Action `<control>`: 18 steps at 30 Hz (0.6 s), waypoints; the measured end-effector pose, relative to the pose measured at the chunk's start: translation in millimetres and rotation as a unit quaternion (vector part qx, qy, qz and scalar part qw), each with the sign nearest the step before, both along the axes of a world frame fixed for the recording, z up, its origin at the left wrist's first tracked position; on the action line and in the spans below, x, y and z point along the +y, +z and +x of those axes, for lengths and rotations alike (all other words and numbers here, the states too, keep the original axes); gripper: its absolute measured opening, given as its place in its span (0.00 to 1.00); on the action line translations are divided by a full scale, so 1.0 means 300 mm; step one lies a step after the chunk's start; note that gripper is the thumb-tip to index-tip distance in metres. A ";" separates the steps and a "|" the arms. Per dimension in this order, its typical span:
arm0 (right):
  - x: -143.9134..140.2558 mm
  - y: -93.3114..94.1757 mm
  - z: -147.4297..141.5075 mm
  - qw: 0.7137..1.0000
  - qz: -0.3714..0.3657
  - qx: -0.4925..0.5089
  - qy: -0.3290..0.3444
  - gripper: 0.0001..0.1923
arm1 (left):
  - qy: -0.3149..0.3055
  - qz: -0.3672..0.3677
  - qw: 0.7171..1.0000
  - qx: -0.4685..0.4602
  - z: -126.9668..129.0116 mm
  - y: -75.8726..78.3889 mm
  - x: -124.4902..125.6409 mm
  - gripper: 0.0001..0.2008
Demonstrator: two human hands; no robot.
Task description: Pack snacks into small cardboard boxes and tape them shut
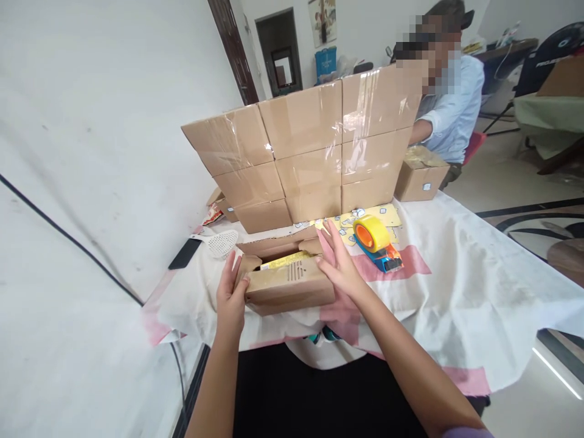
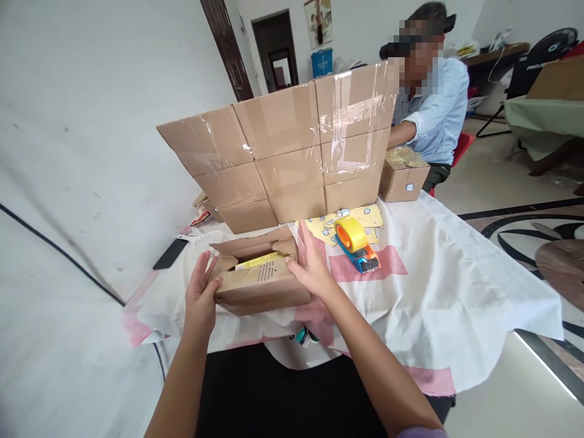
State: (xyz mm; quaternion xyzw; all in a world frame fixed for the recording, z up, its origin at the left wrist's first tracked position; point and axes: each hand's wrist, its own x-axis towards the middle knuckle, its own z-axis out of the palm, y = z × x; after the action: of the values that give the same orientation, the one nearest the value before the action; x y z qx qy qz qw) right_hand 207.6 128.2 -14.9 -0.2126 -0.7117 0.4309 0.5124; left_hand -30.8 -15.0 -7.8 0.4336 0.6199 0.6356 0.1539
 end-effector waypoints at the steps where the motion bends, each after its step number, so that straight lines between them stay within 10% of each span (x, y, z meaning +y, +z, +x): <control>1: 0.010 0.008 -0.008 1.000 -0.011 0.006 0.018 0.46 | 0.007 -0.008 0.999 0.042 -0.004 0.005 -0.001 0.33; 8: 0.048 0.047 -0.042 0.997 0.071 0.016 0.022 0.19 | 0.011 -0.075 0.880 0.468 0.080 0.085 -0.026 0.31; 13: 0.053 0.057 0.022 0.996 0.080 0.026 -0.043 0.22 | 0.013 -0.139 0.847 0.512 0.187 0.099 -0.014 0.22; 18: 0.141 -0.004 0.082 0.979 -0.083 0.051 -0.178 0.22 | 0.025 -0.140 0.840 0.524 0.194 0.093 -0.009 0.21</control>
State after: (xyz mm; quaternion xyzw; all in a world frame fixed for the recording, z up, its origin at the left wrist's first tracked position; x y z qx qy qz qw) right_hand 232.1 170.4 -16.2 -0.3549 -0.5973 0.4008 0.5972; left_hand 27.4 -17.6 20.2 0.6605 0.7007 0.2238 -0.1506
